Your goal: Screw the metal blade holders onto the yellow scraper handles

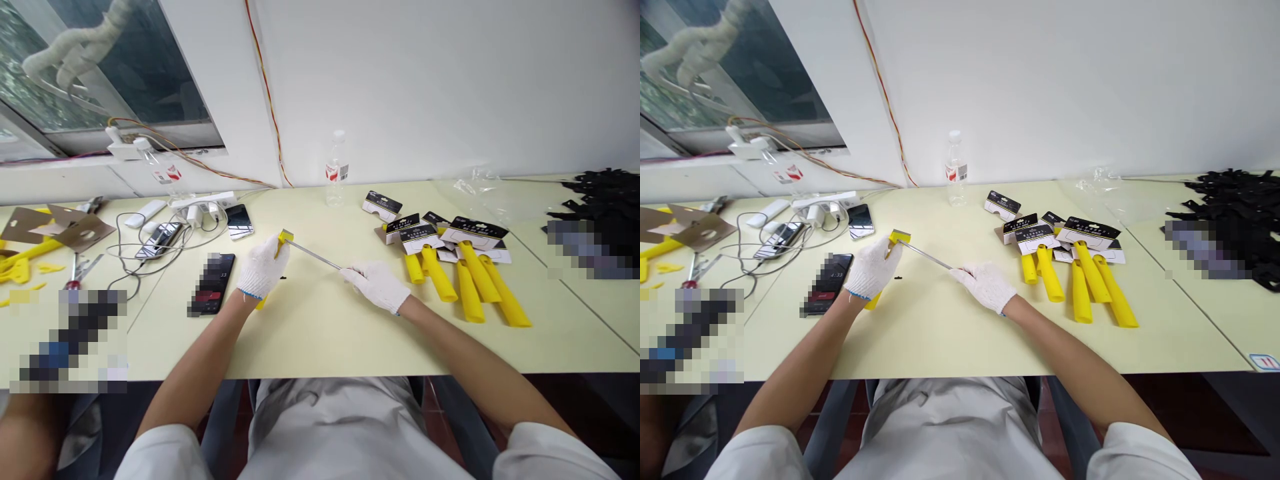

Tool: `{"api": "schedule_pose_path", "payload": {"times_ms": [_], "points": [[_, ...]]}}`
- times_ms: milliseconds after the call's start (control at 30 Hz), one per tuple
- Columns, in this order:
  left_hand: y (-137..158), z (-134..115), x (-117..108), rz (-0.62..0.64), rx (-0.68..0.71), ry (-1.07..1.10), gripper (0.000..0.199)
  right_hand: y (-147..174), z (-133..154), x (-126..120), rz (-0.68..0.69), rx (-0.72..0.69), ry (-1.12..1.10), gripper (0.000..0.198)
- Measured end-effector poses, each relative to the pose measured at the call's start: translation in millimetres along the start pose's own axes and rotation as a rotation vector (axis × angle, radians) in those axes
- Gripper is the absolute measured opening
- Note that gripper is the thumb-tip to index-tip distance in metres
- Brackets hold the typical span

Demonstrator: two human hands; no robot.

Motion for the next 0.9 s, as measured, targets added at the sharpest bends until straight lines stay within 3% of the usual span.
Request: {"api": "schedule_pose_path", "payload": {"times_ms": [300,467,567,700,800,900], "points": [[0,2,-1,0.002,-0.045,0.067,0.021,2,-7,7,0.047,0.046,-0.050,0.063],[2,1,-6,0.031,-0.028,0.090,0.018,-1,-7,-2,-0.033,-0.006,0.014,0.056],[1,-9,-9,0.013,-0.022,0.102,0.013,-3,-7,-7,-0.109,-0.026,0.071,0.050],[-3,-32,-16,-0.005,-0.006,0.128,0.022,-3,-7,-4,-0.130,-0.035,0.107,0.045],[26,-16,-46,0.023,0.001,0.134,0.030,-2,-8,0,-0.100,-0.032,0.108,0.042],[90,41,-100,0.102,-0.013,0.130,0.047,-2,-9,-1,-0.075,-0.018,0.100,0.034]]}}
Point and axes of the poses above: each hand's wrist, its own y-axis away from the middle knuckle, its own x-axis out of the palm, z = x × y, the point moved 6 cm from there along -y, towards the middle knuckle, and after that the axes turned 2 degrees about -x, right-handed, at the moved point
